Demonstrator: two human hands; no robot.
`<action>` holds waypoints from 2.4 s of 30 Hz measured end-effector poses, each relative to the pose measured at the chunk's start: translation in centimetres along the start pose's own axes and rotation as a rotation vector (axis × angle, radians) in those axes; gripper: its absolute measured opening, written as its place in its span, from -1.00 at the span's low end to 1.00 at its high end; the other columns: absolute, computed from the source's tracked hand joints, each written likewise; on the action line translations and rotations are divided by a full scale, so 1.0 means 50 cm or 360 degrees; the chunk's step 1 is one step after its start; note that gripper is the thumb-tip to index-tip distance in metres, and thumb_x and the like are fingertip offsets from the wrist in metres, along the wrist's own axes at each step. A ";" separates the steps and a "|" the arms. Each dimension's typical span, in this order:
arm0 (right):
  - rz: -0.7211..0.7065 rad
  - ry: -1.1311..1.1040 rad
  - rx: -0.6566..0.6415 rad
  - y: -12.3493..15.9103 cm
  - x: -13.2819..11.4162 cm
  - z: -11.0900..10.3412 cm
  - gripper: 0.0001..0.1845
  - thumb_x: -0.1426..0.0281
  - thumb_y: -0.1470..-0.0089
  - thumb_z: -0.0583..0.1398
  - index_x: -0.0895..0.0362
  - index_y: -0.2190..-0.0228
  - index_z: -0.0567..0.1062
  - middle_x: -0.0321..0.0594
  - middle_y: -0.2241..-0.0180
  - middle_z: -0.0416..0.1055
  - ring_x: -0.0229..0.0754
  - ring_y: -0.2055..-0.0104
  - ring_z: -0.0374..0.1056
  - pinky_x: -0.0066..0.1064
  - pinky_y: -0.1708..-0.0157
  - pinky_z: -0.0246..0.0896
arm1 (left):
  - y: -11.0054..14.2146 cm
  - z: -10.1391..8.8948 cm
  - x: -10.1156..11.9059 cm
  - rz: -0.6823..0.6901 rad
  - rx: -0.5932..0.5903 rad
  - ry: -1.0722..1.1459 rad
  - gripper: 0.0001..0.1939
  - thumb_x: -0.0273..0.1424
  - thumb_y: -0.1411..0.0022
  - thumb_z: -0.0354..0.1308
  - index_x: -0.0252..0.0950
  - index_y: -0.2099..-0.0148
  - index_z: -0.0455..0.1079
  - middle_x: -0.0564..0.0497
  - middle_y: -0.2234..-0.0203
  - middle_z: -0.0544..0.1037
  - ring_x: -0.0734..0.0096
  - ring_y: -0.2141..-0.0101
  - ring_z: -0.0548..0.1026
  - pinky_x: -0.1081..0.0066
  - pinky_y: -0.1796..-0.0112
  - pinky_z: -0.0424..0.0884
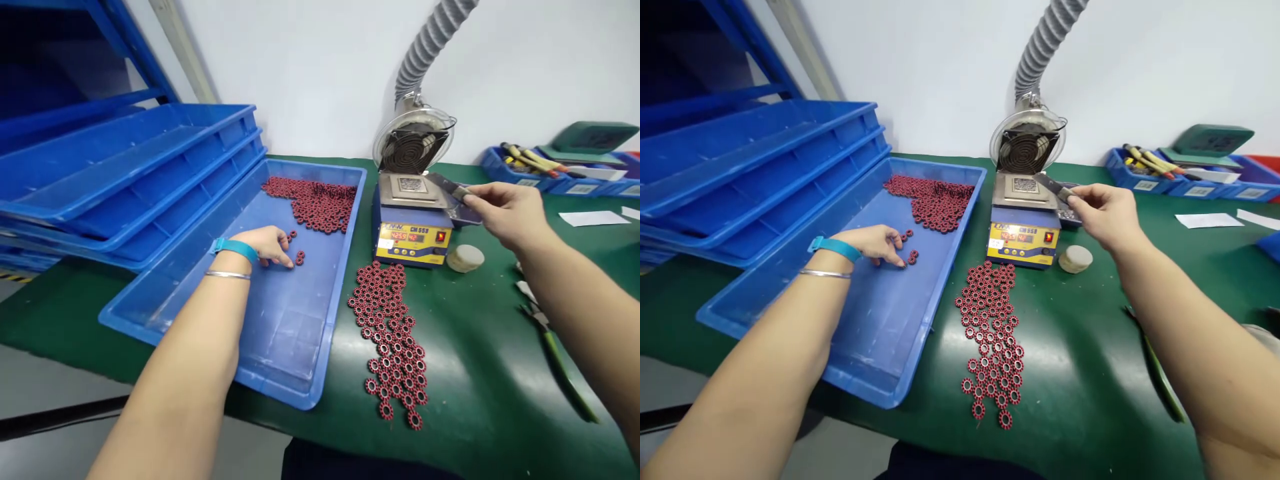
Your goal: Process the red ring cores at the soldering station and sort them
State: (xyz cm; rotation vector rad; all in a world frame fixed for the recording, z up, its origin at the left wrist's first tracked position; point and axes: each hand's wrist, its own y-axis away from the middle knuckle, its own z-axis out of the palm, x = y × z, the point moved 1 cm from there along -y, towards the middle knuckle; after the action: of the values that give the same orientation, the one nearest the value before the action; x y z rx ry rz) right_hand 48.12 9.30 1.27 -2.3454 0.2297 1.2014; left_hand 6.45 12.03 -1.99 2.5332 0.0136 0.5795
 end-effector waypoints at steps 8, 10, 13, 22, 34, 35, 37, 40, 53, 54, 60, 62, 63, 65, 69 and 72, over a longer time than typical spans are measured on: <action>0.0196 -0.0797 -0.0305 0.066 0.025 0.003 -0.66 0.27 0.36 0.47 0.16 0.47 0.58 -0.11 0.39 0.52 -0.25 0.42 0.39 -0.23 0.28 0.33 | 0.003 -0.011 -0.001 0.0104 -0.0131 0.0340 -0.65 -0.38 0.21 0.30 -0.29 0.26 0.49 -0.07 0.37 0.64 0.24 0.30 0.58 0.51 0.49 0.43; 0.0229 -0.0730 -0.0495 0.105 0.032 0.000 -0.56 0.13 0.44 0.48 0.11 0.47 0.61 -0.10 0.40 0.53 -0.21 0.44 0.39 -0.23 0.33 0.36 | 0.000 -0.007 0.003 0.0101 -0.0139 0.0339 -0.73 -0.36 0.18 0.29 -0.30 0.32 0.51 -0.09 0.36 0.64 0.24 0.29 0.58 0.52 0.49 0.42; 0.0145 -0.0487 -0.0733 0.158 0.042 -0.005 -0.58 0.05 0.35 0.44 0.07 0.46 0.63 -0.10 0.42 0.55 -0.18 0.44 0.41 -0.25 0.31 0.39 | -0.008 0.002 0.007 0.0124 -0.0123 0.0270 -0.82 -0.36 0.17 0.29 -0.31 0.42 0.51 -0.10 0.41 0.64 0.27 0.34 0.57 0.54 0.50 0.40; 0.0085 0.0068 -0.0913 0.246 0.129 -0.043 -0.59 -0.02 0.10 0.28 0.07 0.40 0.61 -0.07 0.37 0.58 -0.03 0.42 0.46 -0.21 0.41 0.39 | -0.011 -0.006 0.015 0.0167 0.0060 0.0293 -0.93 -0.41 0.15 0.24 -0.29 0.53 0.46 0.01 0.56 0.56 0.37 0.46 0.51 0.51 0.51 0.37; -0.0254 -0.0949 -0.0847 0.284 -0.081 0.113 -0.46 0.21 0.05 0.35 0.07 0.03 0.40 -0.10 0.10 0.50 -0.17 0.24 0.52 -0.22 0.17 0.50 | 0.162 0.058 0.218 0.1044 -0.0014 0.0800 -0.84 -0.33 -0.02 0.22 -0.32 0.50 0.41 -0.01 0.57 0.55 0.42 0.50 0.48 0.41 0.39 0.42; -0.0207 -0.1105 -0.0861 0.287 -0.093 0.128 -0.50 0.20 0.04 0.34 0.07 0.07 0.42 -0.14 0.14 0.52 -0.19 0.26 0.52 -0.24 0.19 0.51 | 0.169 0.072 0.229 0.1110 -0.0066 0.0833 -0.83 -0.32 -0.03 0.22 -0.31 0.50 0.42 -0.01 0.58 0.55 0.42 0.51 0.48 0.41 0.40 0.42; -0.0149 -0.1237 -0.0883 0.293 -0.105 0.143 -0.62 0.18 0.02 0.33 0.09 0.19 0.47 -0.21 0.30 0.56 -0.21 0.33 0.52 -0.27 0.24 0.51 | 0.173 0.092 0.238 0.1194 -0.0142 0.0882 -0.82 -0.30 -0.06 0.21 -0.30 0.48 0.44 -0.01 0.59 0.55 0.42 0.51 0.48 0.42 0.41 0.43; -0.0147 -0.1212 -0.0863 0.289 -0.101 0.130 -0.69 0.20 0.01 0.32 0.10 0.25 0.51 -0.26 0.41 0.56 -0.21 0.39 0.51 -0.30 0.30 0.51 | 0.165 0.100 0.238 0.1235 -0.0187 0.0897 -0.83 -0.29 -0.09 0.21 -0.30 0.44 0.47 -0.03 0.54 0.57 0.41 0.48 0.50 0.43 0.40 0.44; -0.0227 0.0348 -0.0176 -0.123 -0.015 0.026 -0.61 0.48 0.13 0.36 0.33 0.19 0.53 -0.13 0.45 0.54 -0.18 0.38 0.46 -0.30 0.21 0.39 | 0.131 0.169 0.239 0.1218 -0.0209 0.0403 -0.81 -0.26 -0.08 0.17 -0.30 0.37 0.42 0.00 0.51 0.52 0.41 0.48 0.43 0.43 0.43 0.34; -0.0242 0.0407 -0.0189 -0.132 -0.016 0.026 -0.62 0.48 0.12 0.35 0.32 0.20 0.53 -0.13 0.46 0.54 -0.19 0.39 0.46 -0.31 0.22 0.38 | 0.131 0.173 0.239 0.1249 -0.0223 0.0341 -0.81 -0.26 -0.09 0.17 -0.30 0.35 0.41 -0.01 0.49 0.53 0.40 0.47 0.44 0.42 0.41 0.35; -0.0325 0.0764 -0.0352 -0.145 -0.039 0.042 -0.80 0.48 0.07 0.28 0.31 0.32 0.58 -0.10 0.41 0.55 -0.19 0.35 0.45 -0.39 0.24 0.33 | 0.134 0.175 0.237 0.1339 -0.0224 0.0114 -0.80 -0.27 -0.13 0.13 -0.30 0.29 0.41 -0.04 0.40 0.56 0.33 0.39 0.47 0.35 0.31 0.36; -0.0374 0.0871 -0.0366 -0.151 -0.045 0.052 -0.77 0.50 0.06 0.26 0.32 0.30 0.59 -0.10 0.39 0.56 -0.18 0.34 0.44 -0.40 0.22 0.32 | 0.134 0.173 0.237 0.1338 -0.0226 0.0085 -0.81 -0.27 -0.14 0.12 -0.31 0.28 0.40 -0.03 0.39 0.55 0.33 0.37 0.47 0.35 0.29 0.36; -0.0397 0.0902 -0.0369 -0.155 -0.047 0.056 -0.76 0.50 0.06 0.25 0.33 0.28 0.59 -0.09 0.37 0.56 -0.17 0.33 0.44 -0.40 0.20 0.31 | 0.134 0.173 0.237 0.1339 -0.0229 0.0074 -0.81 -0.28 -0.14 0.12 -0.31 0.28 0.39 -0.03 0.39 0.55 0.34 0.37 0.47 0.35 0.29 0.36; -0.0426 0.0927 -0.0369 -0.160 -0.050 0.065 -0.74 0.51 0.05 0.23 0.34 0.26 0.59 -0.06 0.34 0.56 -0.15 0.30 0.44 -0.38 0.18 0.30 | 0.135 0.173 0.238 0.1341 -0.0233 0.0062 -0.81 -0.28 -0.15 0.12 -0.31 0.28 0.39 -0.02 0.39 0.55 0.34 0.36 0.47 0.36 0.28 0.36; -0.0464 0.0963 -0.0382 -0.162 -0.052 0.080 -0.73 0.53 0.03 0.20 0.32 0.25 0.60 -0.02 0.30 0.56 -0.11 0.27 0.44 -0.37 0.17 0.29 | 0.136 0.172 0.237 0.1336 -0.0235 0.0056 -0.81 -0.29 -0.14 0.12 -0.31 0.26 0.39 -0.02 0.38 0.55 0.35 0.36 0.47 0.36 0.28 0.36; -0.0454 0.0972 -0.0403 -0.159 -0.051 0.088 -0.74 0.54 0.04 0.20 0.30 0.26 0.60 -0.02 0.31 0.56 -0.10 0.28 0.44 -0.35 0.19 0.30 | 0.136 0.172 0.237 0.1327 -0.0242 0.0043 -0.81 -0.30 -0.15 0.12 -0.32 0.26 0.39 -0.03 0.38 0.55 0.35 0.36 0.47 0.36 0.28 0.37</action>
State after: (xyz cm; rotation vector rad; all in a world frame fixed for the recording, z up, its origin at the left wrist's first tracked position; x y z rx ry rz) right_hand 46.33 18.17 3.91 -2.7951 -0.0638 0.3753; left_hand 19.99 3.37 -0.37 2.3020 -1.0685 0.8738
